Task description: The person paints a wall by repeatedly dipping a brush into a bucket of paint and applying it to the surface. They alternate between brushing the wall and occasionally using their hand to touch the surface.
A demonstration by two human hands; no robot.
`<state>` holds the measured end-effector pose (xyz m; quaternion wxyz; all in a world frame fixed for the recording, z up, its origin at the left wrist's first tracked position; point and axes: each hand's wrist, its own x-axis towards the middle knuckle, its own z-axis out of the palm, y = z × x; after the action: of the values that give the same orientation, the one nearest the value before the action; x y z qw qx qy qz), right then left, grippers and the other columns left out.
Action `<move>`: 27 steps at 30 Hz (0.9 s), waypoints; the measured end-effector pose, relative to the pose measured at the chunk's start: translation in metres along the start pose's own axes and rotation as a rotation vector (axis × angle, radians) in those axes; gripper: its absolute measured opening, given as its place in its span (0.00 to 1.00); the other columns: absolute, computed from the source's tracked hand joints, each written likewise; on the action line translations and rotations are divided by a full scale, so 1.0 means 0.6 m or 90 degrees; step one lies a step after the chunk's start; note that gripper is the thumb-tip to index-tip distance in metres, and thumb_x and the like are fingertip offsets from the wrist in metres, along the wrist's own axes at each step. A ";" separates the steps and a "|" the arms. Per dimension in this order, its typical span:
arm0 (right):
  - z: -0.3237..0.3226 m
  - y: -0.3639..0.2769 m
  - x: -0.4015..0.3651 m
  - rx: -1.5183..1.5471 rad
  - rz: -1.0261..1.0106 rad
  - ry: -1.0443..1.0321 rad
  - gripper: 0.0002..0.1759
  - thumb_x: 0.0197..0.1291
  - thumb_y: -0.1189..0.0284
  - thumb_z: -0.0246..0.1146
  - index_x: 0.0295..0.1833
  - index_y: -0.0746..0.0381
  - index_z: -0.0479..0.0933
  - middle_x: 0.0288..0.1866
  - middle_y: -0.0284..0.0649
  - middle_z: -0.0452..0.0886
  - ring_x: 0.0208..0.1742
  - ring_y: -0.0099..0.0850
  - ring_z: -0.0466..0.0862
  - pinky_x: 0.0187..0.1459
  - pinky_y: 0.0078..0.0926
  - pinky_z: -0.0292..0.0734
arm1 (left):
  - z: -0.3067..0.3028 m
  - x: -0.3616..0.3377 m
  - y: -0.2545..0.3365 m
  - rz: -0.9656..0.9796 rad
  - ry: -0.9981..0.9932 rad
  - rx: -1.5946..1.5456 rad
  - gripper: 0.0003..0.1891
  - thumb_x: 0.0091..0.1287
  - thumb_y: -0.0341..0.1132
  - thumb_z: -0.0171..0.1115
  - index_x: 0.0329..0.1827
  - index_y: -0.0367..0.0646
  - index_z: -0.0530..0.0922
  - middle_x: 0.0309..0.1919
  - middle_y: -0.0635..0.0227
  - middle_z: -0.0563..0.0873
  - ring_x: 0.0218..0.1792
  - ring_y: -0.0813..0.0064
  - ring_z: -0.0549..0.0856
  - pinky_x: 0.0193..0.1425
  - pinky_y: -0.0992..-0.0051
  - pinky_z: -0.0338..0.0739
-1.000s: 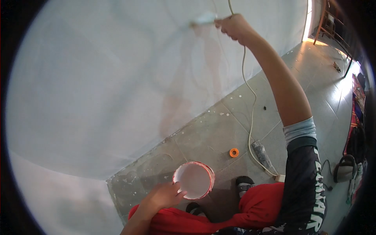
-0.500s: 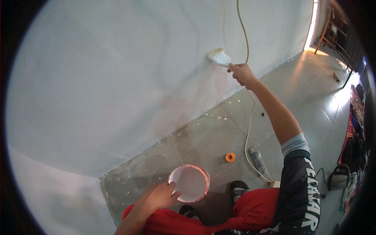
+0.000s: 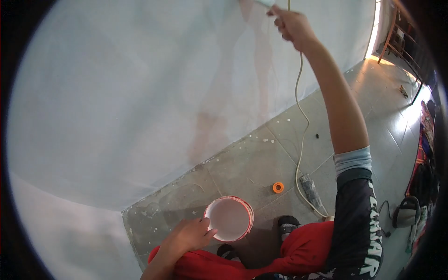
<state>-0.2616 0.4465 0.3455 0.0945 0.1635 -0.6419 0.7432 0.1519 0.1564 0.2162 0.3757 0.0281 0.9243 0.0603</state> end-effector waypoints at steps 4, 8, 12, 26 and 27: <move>0.030 0.155 -0.082 -0.118 0.120 0.060 0.23 0.72 0.53 0.59 0.46 0.66 0.81 0.21 0.27 0.66 0.16 0.16 0.59 0.16 0.20 0.51 | 0.001 0.001 -0.008 0.019 0.021 -0.018 0.26 0.76 0.53 0.50 0.56 0.35 0.75 0.44 0.43 0.84 0.48 0.41 0.83 0.55 0.52 0.77; -0.043 0.247 -0.130 -0.124 0.242 -0.051 0.24 0.70 0.53 0.60 0.42 0.67 0.82 0.21 0.31 0.71 0.15 0.19 0.62 0.15 0.23 0.55 | 0.005 0.004 -0.009 0.034 0.036 -0.003 0.26 0.75 0.53 0.51 0.53 0.34 0.76 0.43 0.42 0.85 0.47 0.41 0.84 0.55 0.51 0.77; -0.090 0.293 -0.189 -0.236 0.383 -0.092 0.23 0.70 0.54 0.60 0.40 0.67 0.81 0.20 0.30 0.68 0.15 0.18 0.61 0.16 0.23 0.53 | 0.002 -0.006 -0.006 0.035 0.046 -0.003 0.25 0.75 0.53 0.52 0.50 0.34 0.77 0.43 0.42 0.85 0.47 0.42 0.84 0.55 0.51 0.77; -0.034 0.334 -0.289 -0.438 0.473 -0.331 0.24 0.69 0.54 0.60 0.33 0.65 0.81 0.20 0.32 0.72 0.17 0.21 0.68 0.17 0.24 0.63 | -0.001 -0.028 -0.014 0.017 0.061 -0.018 0.24 0.75 0.52 0.53 0.53 0.36 0.78 0.47 0.44 0.85 0.51 0.44 0.83 0.61 0.53 0.76; -0.030 0.334 -0.292 -0.467 0.455 -0.356 0.24 0.68 0.53 0.60 0.32 0.64 0.81 0.20 0.32 0.73 0.18 0.21 0.69 0.18 0.24 0.65 | 0.005 -0.027 -0.017 0.017 0.058 -0.020 0.24 0.75 0.52 0.53 0.53 0.36 0.78 0.47 0.44 0.85 0.51 0.44 0.83 0.61 0.53 0.76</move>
<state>-0.1716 0.4445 0.0945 -0.2845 0.0836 -0.8731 0.3869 0.1652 0.1450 0.2239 0.3325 0.0313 0.9391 0.0811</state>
